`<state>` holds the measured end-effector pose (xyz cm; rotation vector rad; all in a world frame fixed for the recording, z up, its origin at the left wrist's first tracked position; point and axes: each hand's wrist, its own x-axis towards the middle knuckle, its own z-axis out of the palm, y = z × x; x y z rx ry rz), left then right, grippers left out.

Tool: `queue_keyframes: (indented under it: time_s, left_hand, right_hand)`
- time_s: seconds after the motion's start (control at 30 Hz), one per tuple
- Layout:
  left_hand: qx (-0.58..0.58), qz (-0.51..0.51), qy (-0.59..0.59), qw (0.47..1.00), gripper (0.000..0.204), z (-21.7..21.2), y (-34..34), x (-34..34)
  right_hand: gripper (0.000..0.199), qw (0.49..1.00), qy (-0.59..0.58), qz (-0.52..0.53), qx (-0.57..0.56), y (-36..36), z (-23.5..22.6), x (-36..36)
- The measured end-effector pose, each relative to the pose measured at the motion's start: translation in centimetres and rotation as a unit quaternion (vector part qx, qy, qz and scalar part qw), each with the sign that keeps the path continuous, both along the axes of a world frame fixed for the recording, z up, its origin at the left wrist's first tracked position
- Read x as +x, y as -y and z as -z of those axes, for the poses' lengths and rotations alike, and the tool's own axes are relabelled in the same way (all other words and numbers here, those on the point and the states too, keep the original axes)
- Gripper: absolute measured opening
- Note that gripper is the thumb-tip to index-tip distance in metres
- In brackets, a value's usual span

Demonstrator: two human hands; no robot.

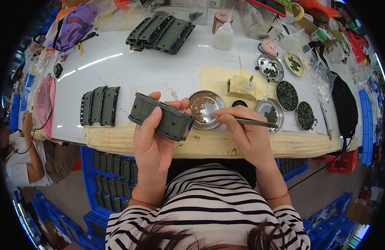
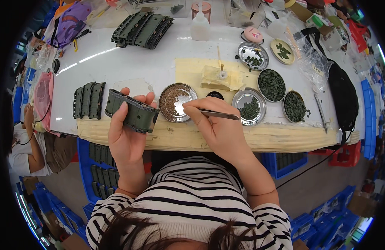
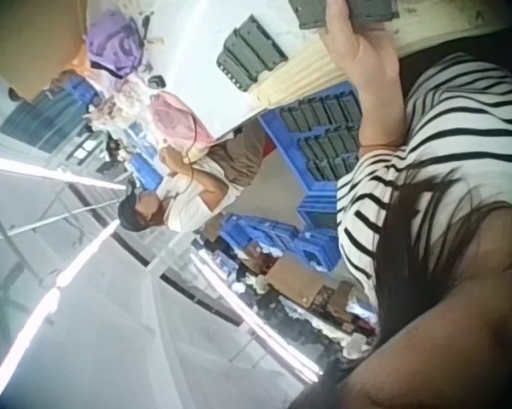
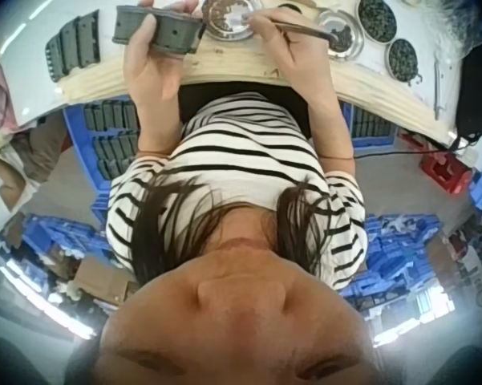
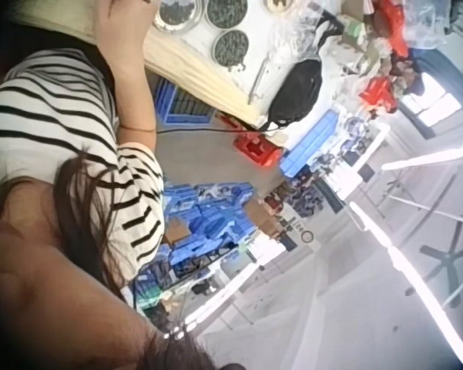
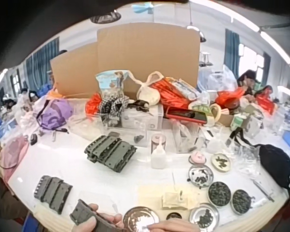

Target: Assembling small plastic components onto a model tank body using tweezers and glue.

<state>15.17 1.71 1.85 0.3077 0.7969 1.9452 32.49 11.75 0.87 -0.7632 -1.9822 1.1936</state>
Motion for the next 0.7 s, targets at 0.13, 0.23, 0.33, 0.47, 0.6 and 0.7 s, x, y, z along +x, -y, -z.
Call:
queue_keyframes:
  time_s: [0.13, 0.23, 0.33, 0.47, 0.6, 0.7]
  left_hand:
    - [-0.038, -0.012, -0.009, 0.999, 0.044, 0.0, -0.1, -0.3]
    - [-0.042, -0.021, -0.048, 0.998, 0.048, 0.4, -0.2, -0.4]
    - [-0.046, -0.062, -0.078, 0.994, 0.052, 0.1, -0.2, 0.0]
    - [-0.015, -0.066, -0.14, 0.988, 0.052, 0.2, 0.0, -0.1]
    - [-0.012, -0.042, -0.156, 0.987, 0.035, 0.5, 0.0, -0.4]
    - [-0.013, -0.013, -0.167, 0.986, 0.022, 0.7, 0.1, -0.6]
  right_hand:
    - [0.014, 0.999, 0.026, 0.023, 0.025, -0.2, -0.2, -1.3]
    - [0.013, 0.997, 0.039, 0.03, 0.051, -0.5, -0.2, -2.1]
    - [0.012, 0.995, 0.061, 0.039, 0.068, -0.6, -0.1, -2.5]
    - [0.012, 0.994, 0.063, 0.041, 0.08, -0.6, -0.1, -2.7]
    - [0.012, 0.992, 0.055, 0.032, 0.108, -0.8, 0.3, -2.9]
    - [0.012, 0.994, 0.049, 0.026, 0.096, -0.7, 0.2, -2.8]
